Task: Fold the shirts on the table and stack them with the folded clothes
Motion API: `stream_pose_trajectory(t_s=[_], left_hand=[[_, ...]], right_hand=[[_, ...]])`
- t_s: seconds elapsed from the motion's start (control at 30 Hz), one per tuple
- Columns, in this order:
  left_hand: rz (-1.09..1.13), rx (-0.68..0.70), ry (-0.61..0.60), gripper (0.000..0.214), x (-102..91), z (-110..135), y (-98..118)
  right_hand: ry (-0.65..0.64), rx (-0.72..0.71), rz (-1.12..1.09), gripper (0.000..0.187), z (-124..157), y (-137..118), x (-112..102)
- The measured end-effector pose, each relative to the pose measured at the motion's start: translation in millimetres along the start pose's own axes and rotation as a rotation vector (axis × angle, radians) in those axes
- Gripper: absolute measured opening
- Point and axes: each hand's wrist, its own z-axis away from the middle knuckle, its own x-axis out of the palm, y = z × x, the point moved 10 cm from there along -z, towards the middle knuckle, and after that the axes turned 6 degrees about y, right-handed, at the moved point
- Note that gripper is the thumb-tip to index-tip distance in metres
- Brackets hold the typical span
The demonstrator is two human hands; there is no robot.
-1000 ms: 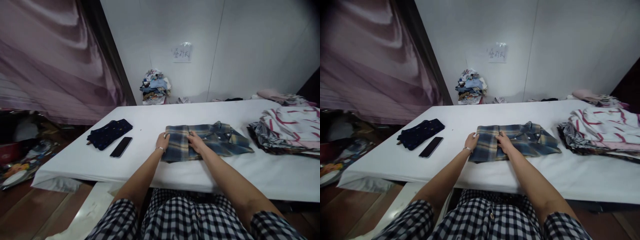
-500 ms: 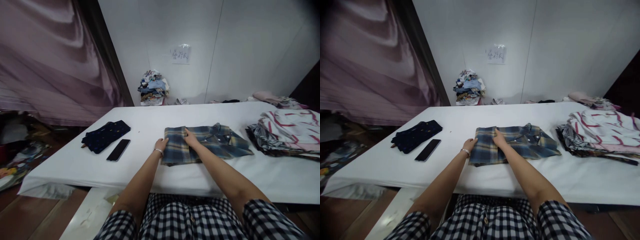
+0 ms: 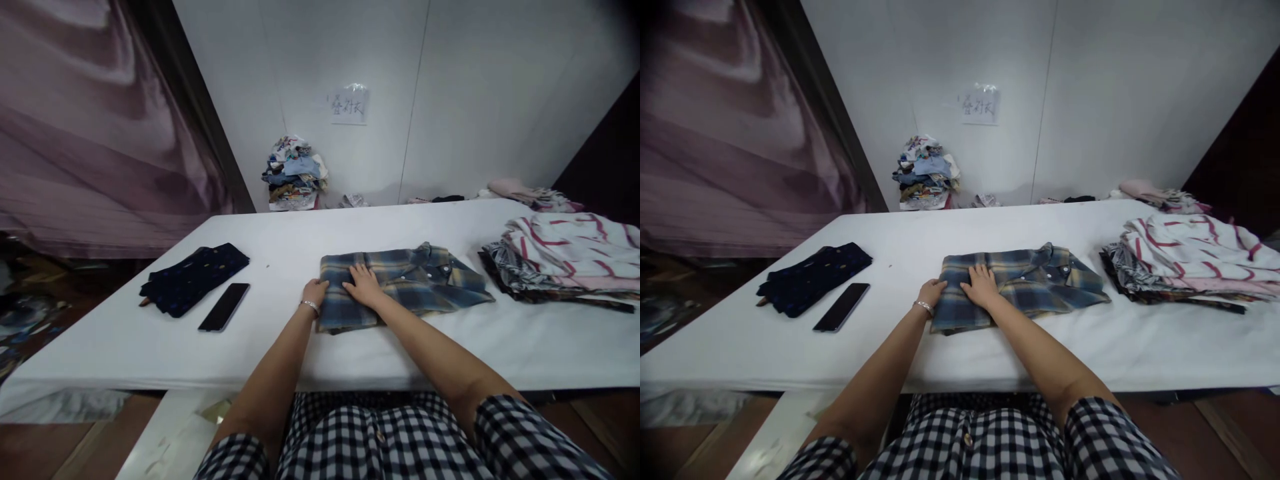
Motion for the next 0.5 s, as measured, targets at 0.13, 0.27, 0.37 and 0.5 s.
stream_pose_trajectory(t_s=[0.13,0.27,0.37,0.5], left_hand=[[-0.015,0.023,0.078,0.027,-38.2,-3.4,5.7],[-0.147,0.064,0.247,0.03,-99.8,-14.8,-7.0],[-0.272,0.017,0.247,0.027,-118.7,-20.5,-35.2],[-0.296,-0.052,0.178,0.021,-112.3,-23.0,-66.8]], right_hand=[[0.024,-0.045,-0.217,0.07,15.1,-16.7,-17.8],[0.078,-0.167,-0.191,0.068,30.9,-27.9,-26.8],[0.008,-0.171,-0.032,0.067,33.5,-15.2,-13.2],[-0.143,-0.153,0.034,0.068,30.6,-0.9,6.1]])
